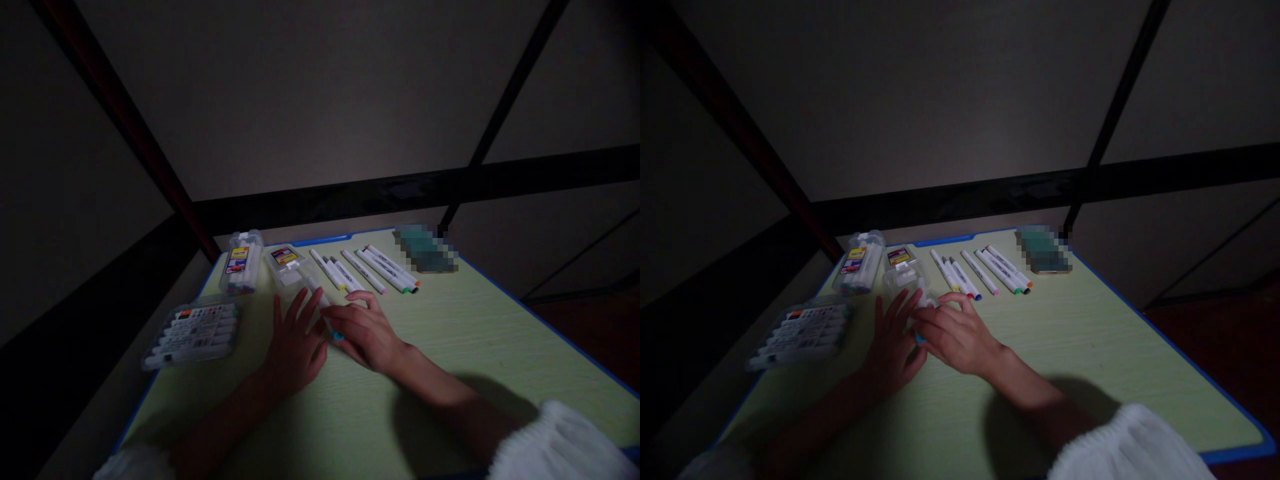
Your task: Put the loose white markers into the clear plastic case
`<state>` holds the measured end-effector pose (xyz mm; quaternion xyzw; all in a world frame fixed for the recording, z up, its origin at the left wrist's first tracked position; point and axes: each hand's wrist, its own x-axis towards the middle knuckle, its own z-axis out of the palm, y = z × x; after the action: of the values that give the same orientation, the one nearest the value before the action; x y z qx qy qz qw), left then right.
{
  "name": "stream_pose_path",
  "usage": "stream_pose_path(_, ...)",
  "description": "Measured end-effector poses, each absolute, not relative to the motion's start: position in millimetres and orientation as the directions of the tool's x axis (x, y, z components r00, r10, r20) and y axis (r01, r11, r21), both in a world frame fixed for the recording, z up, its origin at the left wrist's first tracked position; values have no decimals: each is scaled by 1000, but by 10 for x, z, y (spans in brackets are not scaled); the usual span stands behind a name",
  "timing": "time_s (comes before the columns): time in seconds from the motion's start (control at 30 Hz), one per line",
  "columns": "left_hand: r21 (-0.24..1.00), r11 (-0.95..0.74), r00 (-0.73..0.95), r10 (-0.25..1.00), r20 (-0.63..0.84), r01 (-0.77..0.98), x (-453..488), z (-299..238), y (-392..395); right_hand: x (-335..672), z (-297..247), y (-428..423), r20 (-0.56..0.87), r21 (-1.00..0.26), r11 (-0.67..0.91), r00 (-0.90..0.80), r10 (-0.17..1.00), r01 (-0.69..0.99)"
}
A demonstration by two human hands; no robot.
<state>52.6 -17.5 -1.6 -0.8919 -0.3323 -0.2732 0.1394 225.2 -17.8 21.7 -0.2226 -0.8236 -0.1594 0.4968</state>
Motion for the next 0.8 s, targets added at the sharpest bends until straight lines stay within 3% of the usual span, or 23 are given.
stream_pose_path(0.37,-6,-693,595,615,517,721,518,-68,-130,2277,154,-99,897,-27,854,-364,250,520)
stream_pose_path(0.8,70,-709,564,612,554,702,494,-115,-92,2281,91,-54,892,-91,853,-339,300,514)
